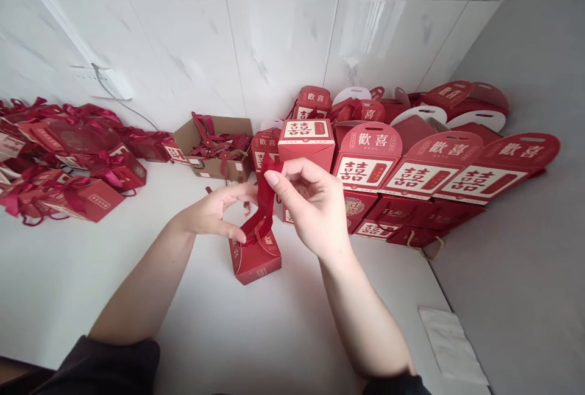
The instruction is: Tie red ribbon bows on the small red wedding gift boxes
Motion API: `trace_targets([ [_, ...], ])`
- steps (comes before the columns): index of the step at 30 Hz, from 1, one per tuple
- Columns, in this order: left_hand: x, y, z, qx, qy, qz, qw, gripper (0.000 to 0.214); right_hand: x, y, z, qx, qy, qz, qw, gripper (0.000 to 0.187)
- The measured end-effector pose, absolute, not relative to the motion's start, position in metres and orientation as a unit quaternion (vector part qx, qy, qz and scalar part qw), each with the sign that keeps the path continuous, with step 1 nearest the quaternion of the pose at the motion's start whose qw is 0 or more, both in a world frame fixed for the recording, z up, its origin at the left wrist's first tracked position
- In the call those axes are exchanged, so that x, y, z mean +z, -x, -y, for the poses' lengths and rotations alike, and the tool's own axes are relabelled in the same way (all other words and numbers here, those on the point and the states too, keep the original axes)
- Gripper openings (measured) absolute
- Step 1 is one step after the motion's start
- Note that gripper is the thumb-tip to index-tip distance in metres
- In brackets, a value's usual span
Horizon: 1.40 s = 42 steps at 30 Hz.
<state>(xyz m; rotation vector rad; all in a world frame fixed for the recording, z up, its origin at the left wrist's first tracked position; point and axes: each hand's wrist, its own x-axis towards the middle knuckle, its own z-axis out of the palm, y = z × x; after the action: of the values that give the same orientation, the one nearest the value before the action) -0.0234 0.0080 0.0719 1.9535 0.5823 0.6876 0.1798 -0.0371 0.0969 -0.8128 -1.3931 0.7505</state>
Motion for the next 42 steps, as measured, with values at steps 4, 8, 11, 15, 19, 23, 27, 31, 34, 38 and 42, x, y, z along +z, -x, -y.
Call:
trace_targets([
  [4, 0.036, 0.042, -0.017, 0.174, -0.818, -0.237, 0.494, 0.079, 0.109, -0.18, 0.04, 0.321, 0.34, 0.627, 0.623, 0.017],
  [8, 0.008, 0.038, -0.013, 0.166, -0.797, -0.229, 0.533, 0.072, 0.112, -0.176, 0.042, 0.319, 0.331, 0.628, 0.628, 0.019],
  [11, -0.004, 0.034, -0.01, 0.195, -0.769, -0.228, 0.564, 0.06, 0.111, -0.173, 0.04, 0.314, 0.329, 0.625, 0.635, 0.018],
  [15, -0.019, 0.036, -0.011, 0.23, -0.713, -0.228, 0.622, 0.05, 0.109, -0.174, 0.035, 0.286, 0.326, 0.615, 0.658, 0.016],
  [19, -0.03, 0.037, -0.012, 0.255, -0.669, -0.231, 0.659, 0.054, 0.108, -0.174, 0.031, 0.264, 0.312, 0.607, 0.681, 0.018],
  [23, -0.031, 0.033, -0.013, 0.263, -0.671, -0.227, 0.655, 0.049, 0.112, -0.174, 0.032, 0.248, 0.309, 0.62, 0.678, 0.017],
  [27, -0.033, 0.031, -0.019, 0.277, -0.732, -0.193, 0.592, 0.023, 0.121, -0.174, 0.033, 0.228, 0.314, 0.643, 0.661, 0.016],
  [31, -0.039, 0.03, -0.026, 0.305, -0.752, -0.194, 0.552, 0.018, 0.128, -0.178, 0.031, 0.215, 0.33, 0.665, 0.635, 0.019],
  [34, -0.042, 0.026, -0.027, 0.325, -0.749, -0.211, 0.537, 0.019, 0.131, -0.182, 0.028, 0.241, 0.328, 0.67, 0.621, 0.02],
  [38, -0.041, 0.019, -0.022, 0.332, -0.752, -0.213, 0.528, 0.019, 0.133, -0.181, 0.025, 0.271, 0.321, 0.682, 0.599, 0.024],
  [42, -0.039, 0.016, -0.019, 0.336, -0.75, -0.22, 0.526, 0.02, 0.136, -0.174, 0.023, 0.294, 0.313, 0.694, 0.578, 0.028],
])
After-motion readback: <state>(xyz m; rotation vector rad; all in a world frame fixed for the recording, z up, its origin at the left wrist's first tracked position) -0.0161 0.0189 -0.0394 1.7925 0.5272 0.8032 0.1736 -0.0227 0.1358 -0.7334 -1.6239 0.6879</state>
